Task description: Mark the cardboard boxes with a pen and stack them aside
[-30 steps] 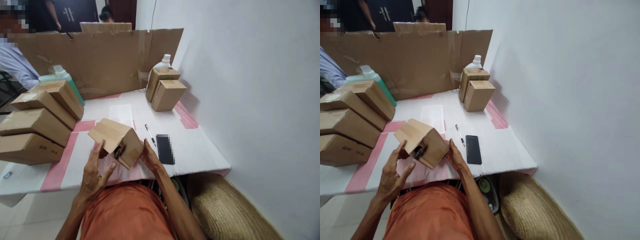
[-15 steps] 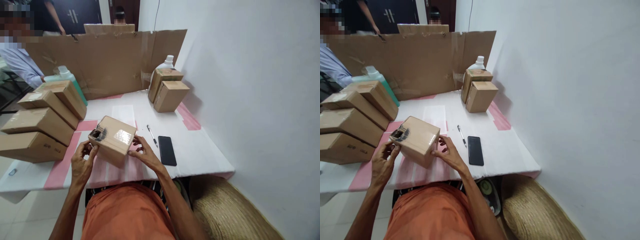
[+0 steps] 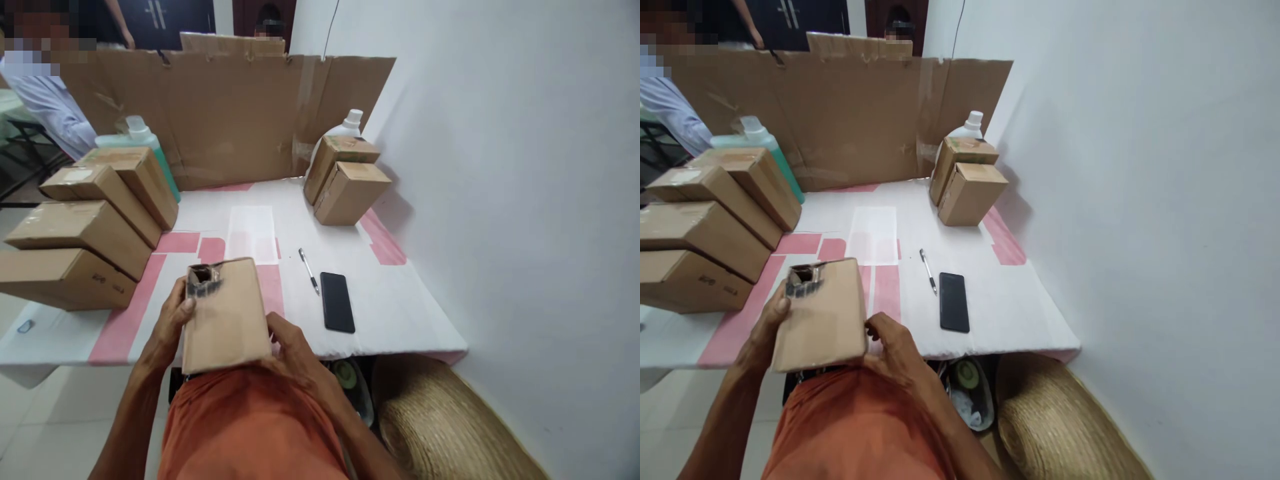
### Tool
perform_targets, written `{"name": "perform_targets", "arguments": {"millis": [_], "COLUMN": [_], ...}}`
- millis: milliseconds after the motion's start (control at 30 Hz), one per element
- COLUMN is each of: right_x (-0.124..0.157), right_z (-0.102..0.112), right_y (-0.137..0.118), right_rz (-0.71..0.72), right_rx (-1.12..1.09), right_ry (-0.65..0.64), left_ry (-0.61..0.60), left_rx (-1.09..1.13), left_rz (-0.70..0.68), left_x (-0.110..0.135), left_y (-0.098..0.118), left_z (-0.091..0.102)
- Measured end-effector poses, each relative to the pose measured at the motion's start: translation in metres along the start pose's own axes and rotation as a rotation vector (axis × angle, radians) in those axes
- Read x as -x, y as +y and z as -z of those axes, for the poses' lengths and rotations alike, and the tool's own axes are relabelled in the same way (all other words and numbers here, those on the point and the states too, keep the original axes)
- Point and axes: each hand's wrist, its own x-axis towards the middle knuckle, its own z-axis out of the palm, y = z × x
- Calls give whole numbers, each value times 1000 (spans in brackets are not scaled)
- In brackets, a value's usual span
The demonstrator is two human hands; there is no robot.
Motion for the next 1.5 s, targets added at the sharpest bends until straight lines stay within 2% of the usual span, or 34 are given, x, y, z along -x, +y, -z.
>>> {"name": "perform_targets", "arguments": {"millis": [67,133,200,267,333,433,533,600,700,867,933,1033,1167,1233,1267,1333,1400,1433,1500], "right_x": [15,23,24,19,9,-6,-16,-18,-18,-16,-15,-11,-5,-8,-12,-25,-40,-48,-61], "right_z": [25,54,77,85,76,45,16,7,5,7,5,7,33,53,62,78,88,91,92], "right_y": [-8,-18,-31,-47,-64,-87,-103,-109,-111,-100,-96,-93,-88,-75,-66,-41,-16,-5,12], "right_rz": [-130,-161,-62,29,31,-14,28,71,111,162,173,180,170,89,-7,-290,-572,-664,-754], "right_rx": [-112,-203,-287,-359,-326,-105,84,206,322,290,261,194,-144,-259,-200,112,404,485,547], "right_ry": [-155,-185,-82,69,182,254,196,142,109,124,142,136,24,31,84,228,284,290,305], "left_ry": [-95,-175,-238,-277,-297,-289,-237,-197,-139,-2,-12,-88,-144,-130,-118,-97,-93,-91,-91], "left_rx": [10,-17,-74,-130,-183,-257,-295,-281,-215,-135,-179,-297,-355,-346,-338,-322,-305,-295,-281], "left_rz": [28,25,-7,-37,-57,-85,-98,-70,20,128,97,-13,-81,-48,-33,-29,-42,-45,-45], "left_x": [8,18,29,38,45,52,58,62,71,83,82,79,78,80,80,80,79,78,76], "left_y": [11,18,22,24,27,28,24,21,25,40,41,38,38,37,36,33,31,31,32], "left_z": [-4,-13,-25,-37,-45,-42,-26,-17,-18,-44,-48,-46,-46,-48,-48,-49,-50,-50,-51]}}
